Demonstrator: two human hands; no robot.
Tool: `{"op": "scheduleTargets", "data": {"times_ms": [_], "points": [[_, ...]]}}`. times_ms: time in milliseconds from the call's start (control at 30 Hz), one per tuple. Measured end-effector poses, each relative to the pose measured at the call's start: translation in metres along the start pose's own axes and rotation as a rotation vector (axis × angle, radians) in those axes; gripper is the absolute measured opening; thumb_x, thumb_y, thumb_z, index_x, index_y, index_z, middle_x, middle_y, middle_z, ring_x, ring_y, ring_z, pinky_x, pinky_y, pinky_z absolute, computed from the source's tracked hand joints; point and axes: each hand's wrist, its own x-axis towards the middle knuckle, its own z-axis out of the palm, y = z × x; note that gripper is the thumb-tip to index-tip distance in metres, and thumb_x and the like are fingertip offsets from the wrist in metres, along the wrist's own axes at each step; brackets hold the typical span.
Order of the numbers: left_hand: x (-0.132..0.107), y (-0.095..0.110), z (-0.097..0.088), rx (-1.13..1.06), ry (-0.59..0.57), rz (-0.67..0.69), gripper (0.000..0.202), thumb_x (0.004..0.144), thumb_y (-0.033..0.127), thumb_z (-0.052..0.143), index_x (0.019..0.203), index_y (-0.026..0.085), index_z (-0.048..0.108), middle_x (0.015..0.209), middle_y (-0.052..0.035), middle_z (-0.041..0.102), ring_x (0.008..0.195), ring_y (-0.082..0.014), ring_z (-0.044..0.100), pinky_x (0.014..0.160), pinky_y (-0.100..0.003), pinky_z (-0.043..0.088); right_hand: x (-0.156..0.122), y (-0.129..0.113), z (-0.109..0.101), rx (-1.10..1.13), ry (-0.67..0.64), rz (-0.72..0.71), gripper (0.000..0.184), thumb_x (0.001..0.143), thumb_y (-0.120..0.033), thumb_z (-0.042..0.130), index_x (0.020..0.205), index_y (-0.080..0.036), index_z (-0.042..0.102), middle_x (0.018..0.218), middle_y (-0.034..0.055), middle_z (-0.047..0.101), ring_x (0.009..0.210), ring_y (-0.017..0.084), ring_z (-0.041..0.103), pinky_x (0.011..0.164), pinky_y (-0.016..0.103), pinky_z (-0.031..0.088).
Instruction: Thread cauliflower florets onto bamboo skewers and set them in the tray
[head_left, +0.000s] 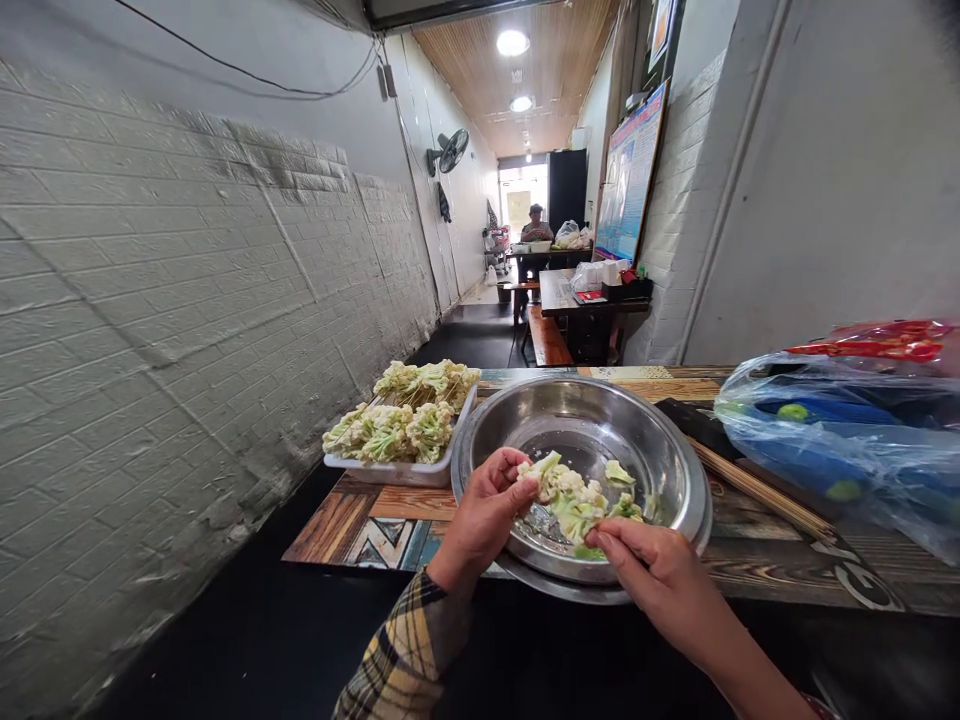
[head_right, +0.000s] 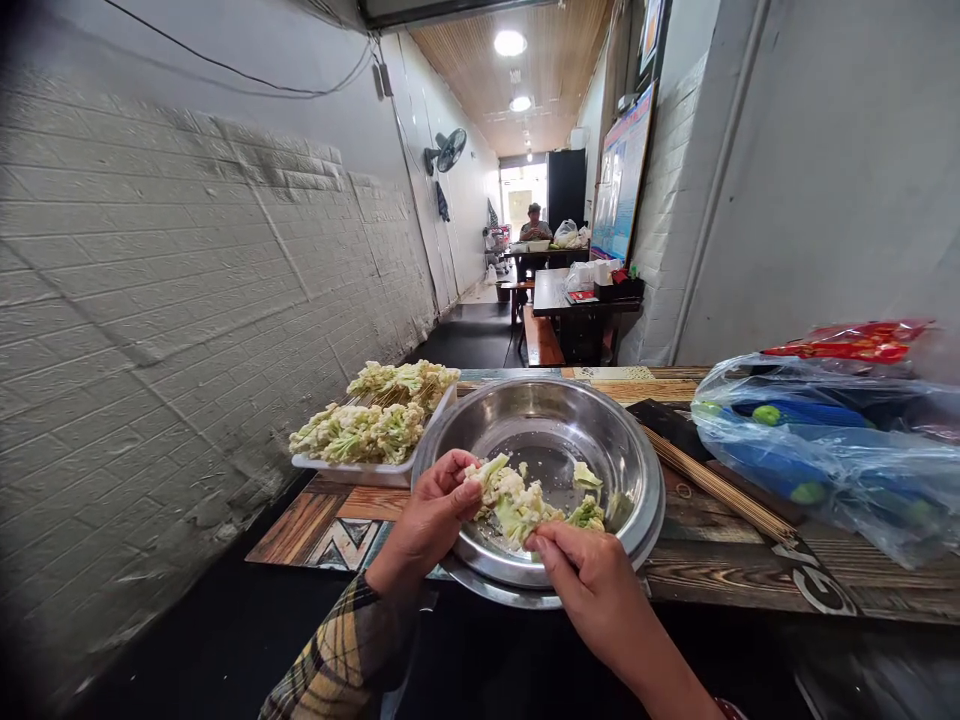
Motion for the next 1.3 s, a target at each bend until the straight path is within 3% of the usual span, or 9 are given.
{"op": "scheduleTargets", "data": {"times_ms": [167, 333, 500, 667, 800, 933, 1067, 1300], "points": [[0.001, 0.0, -0.001, -0.005, -0.032, -0.035, 0.031, 0.066, 0.031, 0.079, 0.078, 0.016, 0.055, 0.06, 0.006, 0.052, 0.05, -0.0037, 0.04, 0.048, -0.018, 0.026, 0.001, 0.003, -0.001, -0.033, -0.005, -0.018, 0.035, 0.095, -0.038, 0.038, 0.076, -0.019, 0.061, 0.073, 0.0008, 0.064, 0.069, 0.015, 0.058, 0.064, 0.025, 0.041], [0.001, 0.001, -0.003, -0.057, -0.038, -0.109, 0.033, 0.063, 0.03, 0.081, 0.079, 0.016, 0.057, 0.065, 0.0032, 0.057, 0.057, -0.0064, 0.051, 0.053, -0.017, 0.034, 0.002, -0.002, -0.002, -0.036, 0.021, -0.046, 0.035, 0.094, -0.038, 0.04, 0.073, -0.019, 0.062, 0.068, 0.0002, 0.061, 0.066, 0.015, 0.057, 0.062, 0.024, 0.041], [0.002, 0.001, -0.006, -0.112, -0.028, -0.115, 0.031, 0.065, 0.031, 0.081, 0.079, 0.016, 0.058, 0.071, 0.002, 0.058, 0.062, -0.0075, 0.053, 0.064, -0.021, 0.044, 0.009, -0.003, 0.004, 0.006, 0.041, -0.037, 0.038, 0.094, -0.039, 0.039, 0.074, -0.018, 0.063, 0.058, -0.001, 0.056, 0.053, 0.013, 0.052, 0.05, 0.023, 0.039], [0.003, 0.001, -0.003, -0.13, -0.031, -0.087, 0.029, 0.067, 0.028, 0.079, 0.078, 0.016, 0.056, 0.069, 0.0032, 0.055, 0.06, -0.0062, 0.05, 0.058, -0.018, 0.041, 0.014, 0.0, 0.008, 0.072, 0.039, -0.012, 0.037, 0.094, -0.04, 0.04, 0.074, -0.018, 0.062, 0.049, -0.0032, 0.05, 0.045, 0.011, 0.046, 0.042, 0.022, 0.034], [0.003, 0.0, 0.002, -0.136, -0.015, -0.016, 0.027, 0.072, 0.032, 0.075, 0.087, 0.017, 0.059, 0.079, 0.0004, 0.057, 0.068, -0.0087, 0.052, 0.06, -0.02, 0.042, 0.013, -0.002, 0.011, 0.048, 0.069, -0.011, 0.037, 0.094, -0.042, 0.038, 0.079, -0.018, 0.063, 0.052, -0.0025, 0.054, 0.049, 0.013, 0.052, 0.046, 0.022, 0.038], [0.003, -0.002, 0.002, -0.172, -0.033, -0.012, 0.038, 0.078, 0.045, 0.067, 0.103, 0.016, 0.062, 0.093, -0.0052, 0.06, 0.08, -0.0136, 0.056, 0.065, -0.024, 0.045, 0.012, -0.001, 0.018, -0.035, 0.125, -0.065, 0.036, 0.095, -0.039, 0.038, 0.08, -0.018, 0.064, 0.066, 0.0014, 0.065, 0.064, 0.016, 0.062, 0.058, 0.024, 0.045], [0.005, -0.004, 0.001, -0.173, 0.013, -0.047, 0.031, 0.073, 0.042, 0.072, 0.086, 0.014, 0.063, 0.081, -0.0028, 0.059, 0.071, -0.0111, 0.053, 0.062, -0.022, 0.041, 0.014, 0.004, 0.025, -0.102, 0.146, -0.104, 0.037, 0.095, -0.039, 0.039, 0.083, -0.018, 0.067, 0.079, 0.0057, 0.071, 0.077, 0.02, 0.067, 0.07, 0.028, 0.049], [0.004, -0.001, 0.008, -0.191, 0.06, -0.059, 0.022, 0.066, 0.031, 0.072, 0.074, 0.016, 0.058, 0.071, 0.0018, 0.054, 0.063, -0.0088, 0.049, 0.057, -0.02, 0.037, 0.01, 0.007, 0.026, -0.156, 0.174, -0.137, 0.035, 0.094, -0.041, 0.043, 0.092, -0.019, 0.071, 0.088, 0.0077, 0.075, 0.079, 0.022, 0.07, 0.07, 0.029, 0.052]]}}
